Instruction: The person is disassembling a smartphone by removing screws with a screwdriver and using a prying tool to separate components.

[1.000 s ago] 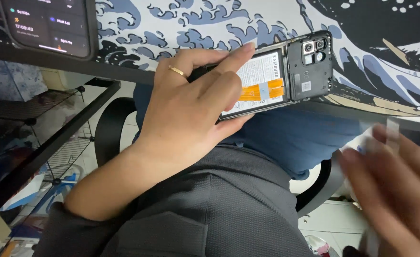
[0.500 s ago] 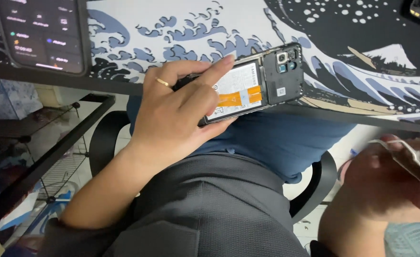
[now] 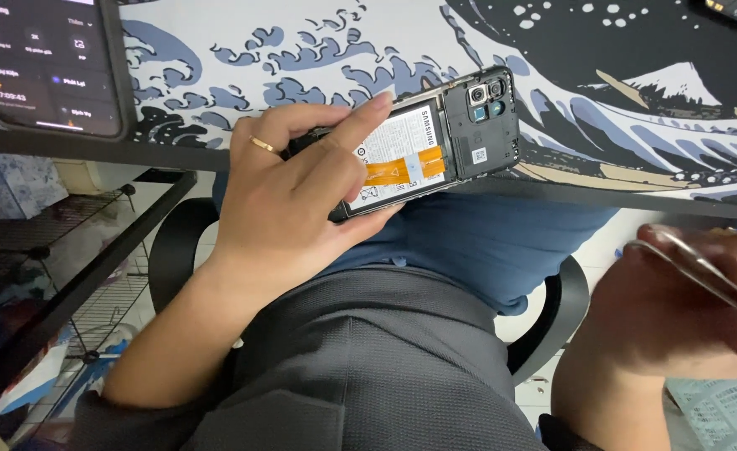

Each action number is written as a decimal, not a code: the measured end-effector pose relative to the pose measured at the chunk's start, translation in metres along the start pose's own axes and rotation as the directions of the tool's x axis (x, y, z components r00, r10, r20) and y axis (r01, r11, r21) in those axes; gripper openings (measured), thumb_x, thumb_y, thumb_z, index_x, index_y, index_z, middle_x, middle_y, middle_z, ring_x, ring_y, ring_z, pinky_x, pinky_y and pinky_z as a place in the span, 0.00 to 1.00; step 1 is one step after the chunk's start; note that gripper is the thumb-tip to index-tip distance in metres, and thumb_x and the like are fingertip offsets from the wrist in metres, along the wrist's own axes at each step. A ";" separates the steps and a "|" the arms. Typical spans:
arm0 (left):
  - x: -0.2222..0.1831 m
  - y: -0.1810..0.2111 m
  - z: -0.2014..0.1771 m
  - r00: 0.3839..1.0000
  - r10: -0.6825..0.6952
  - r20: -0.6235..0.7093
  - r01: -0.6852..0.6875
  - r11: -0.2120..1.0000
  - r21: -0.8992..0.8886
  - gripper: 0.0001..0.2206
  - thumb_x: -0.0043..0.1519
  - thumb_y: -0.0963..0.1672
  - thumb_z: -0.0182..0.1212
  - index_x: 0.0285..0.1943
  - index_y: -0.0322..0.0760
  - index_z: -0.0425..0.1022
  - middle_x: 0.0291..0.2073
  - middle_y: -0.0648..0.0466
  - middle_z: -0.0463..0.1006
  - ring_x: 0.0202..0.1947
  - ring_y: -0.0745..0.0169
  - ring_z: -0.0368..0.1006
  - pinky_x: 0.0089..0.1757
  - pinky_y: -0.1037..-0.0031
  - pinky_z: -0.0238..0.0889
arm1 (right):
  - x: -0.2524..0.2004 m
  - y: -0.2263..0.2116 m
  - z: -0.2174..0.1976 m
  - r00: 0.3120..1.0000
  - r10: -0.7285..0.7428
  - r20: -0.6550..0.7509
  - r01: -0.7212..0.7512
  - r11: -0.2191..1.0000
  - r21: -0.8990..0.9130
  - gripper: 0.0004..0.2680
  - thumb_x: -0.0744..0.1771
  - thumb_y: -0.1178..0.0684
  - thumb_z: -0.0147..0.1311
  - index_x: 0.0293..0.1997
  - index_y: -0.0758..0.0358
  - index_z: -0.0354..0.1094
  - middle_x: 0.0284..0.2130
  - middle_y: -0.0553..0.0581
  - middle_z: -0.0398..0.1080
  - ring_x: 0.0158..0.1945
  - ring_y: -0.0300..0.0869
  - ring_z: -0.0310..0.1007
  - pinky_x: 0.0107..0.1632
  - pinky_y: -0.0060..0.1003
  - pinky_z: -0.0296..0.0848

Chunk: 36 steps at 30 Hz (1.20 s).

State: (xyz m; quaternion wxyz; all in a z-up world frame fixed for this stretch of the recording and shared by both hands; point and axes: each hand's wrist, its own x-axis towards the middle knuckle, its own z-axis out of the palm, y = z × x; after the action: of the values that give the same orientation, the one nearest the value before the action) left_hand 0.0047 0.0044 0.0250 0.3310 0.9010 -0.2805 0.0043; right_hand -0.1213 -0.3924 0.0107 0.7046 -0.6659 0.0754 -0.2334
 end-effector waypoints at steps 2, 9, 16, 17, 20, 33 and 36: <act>0.001 0.000 0.000 1.000 0.005 -0.013 -0.005 1.000 0.000 0.29 0.58 0.48 0.96 0.43 0.43 0.67 0.58 0.67 0.86 0.64 0.50 0.74 0.50 0.53 0.58 | 0.006 -0.001 0.023 0.959 -0.248 0.139 0.268 0.951 -0.152 0.23 0.75 0.30 0.44 0.56 0.66 0.64 0.47 0.66 0.64 0.44 0.53 0.72 0.50 0.58 0.85; -0.001 -0.001 0.001 1.000 -0.002 0.008 0.002 1.000 0.004 0.29 0.60 0.49 0.95 0.43 0.44 0.67 0.63 0.66 0.84 0.65 0.50 0.73 0.52 0.52 0.59 | 0.031 -0.015 0.080 0.778 -0.542 0.316 0.615 0.758 -0.216 0.20 0.78 0.44 0.47 0.46 0.82 0.63 0.34 0.78 0.63 0.29 0.69 0.74 0.29 0.58 0.78; -0.006 -0.004 0.004 0.999 -0.017 0.028 0.017 1.000 0.013 0.32 0.64 0.49 0.97 0.40 0.46 0.63 0.74 0.61 0.76 0.66 0.49 0.76 0.54 0.51 0.60 | 0.040 -0.007 0.085 0.675 -0.661 0.327 0.735 0.637 -0.232 0.20 0.77 0.42 0.49 0.39 0.77 0.62 0.21 0.75 0.62 0.19 0.66 0.73 0.21 0.57 0.72; -0.006 -0.004 0.003 0.999 -0.019 0.035 0.018 1.000 0.016 0.31 0.65 0.50 0.96 0.40 0.46 0.64 0.75 0.62 0.75 0.66 0.49 0.76 0.54 0.51 0.61 | 0.040 -0.006 0.083 0.689 -0.634 0.351 0.720 0.653 -0.234 0.20 0.77 0.41 0.48 0.39 0.76 0.63 0.18 0.74 0.63 0.21 0.65 0.75 0.23 0.55 0.72; -0.005 -0.005 0.001 0.999 0.007 0.041 -0.010 0.999 0.050 0.31 0.65 0.51 0.95 0.40 0.45 0.63 0.75 0.61 0.74 0.66 0.48 0.75 0.53 0.50 0.61 | 0.035 -0.020 0.089 0.805 -0.431 0.407 0.589 0.659 -0.468 0.17 0.78 0.48 0.45 0.47 0.80 0.65 0.19 0.68 0.60 0.24 0.69 0.81 0.23 0.48 0.53; 0.012 -0.017 -0.007 0.992 0.105 0.073 -0.111 0.990 0.086 0.17 0.65 0.50 0.81 0.52 0.44 0.76 0.77 0.57 0.68 0.70 0.47 0.69 0.66 0.52 0.62 | 0.078 -0.021 0.119 0.944 -0.065 0.325 0.240 0.810 -0.535 0.10 0.80 0.55 0.45 0.64 0.74 0.52 0.29 0.75 0.69 0.31 0.56 0.74 0.40 0.41 0.66; 0.018 -0.021 -0.008 0.985 0.171 0.033 -0.173 0.975 0.136 0.19 0.66 0.54 0.80 0.55 0.49 0.75 0.74 0.60 0.72 0.70 0.51 0.69 0.63 0.59 0.61 | 0.121 -0.003 0.094 0.960 -0.011 0.279 0.164 0.832 -0.529 0.10 0.83 0.54 0.48 0.59 0.76 0.57 0.36 0.71 0.64 0.31 0.55 0.72 0.34 0.40 0.63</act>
State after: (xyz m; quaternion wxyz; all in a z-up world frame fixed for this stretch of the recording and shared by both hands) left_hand 0.0315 0.0135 0.0225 0.2632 0.8940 -0.3600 0.0428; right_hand 0.0237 -0.3590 0.0476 0.4768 -0.8671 0.0133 -0.1434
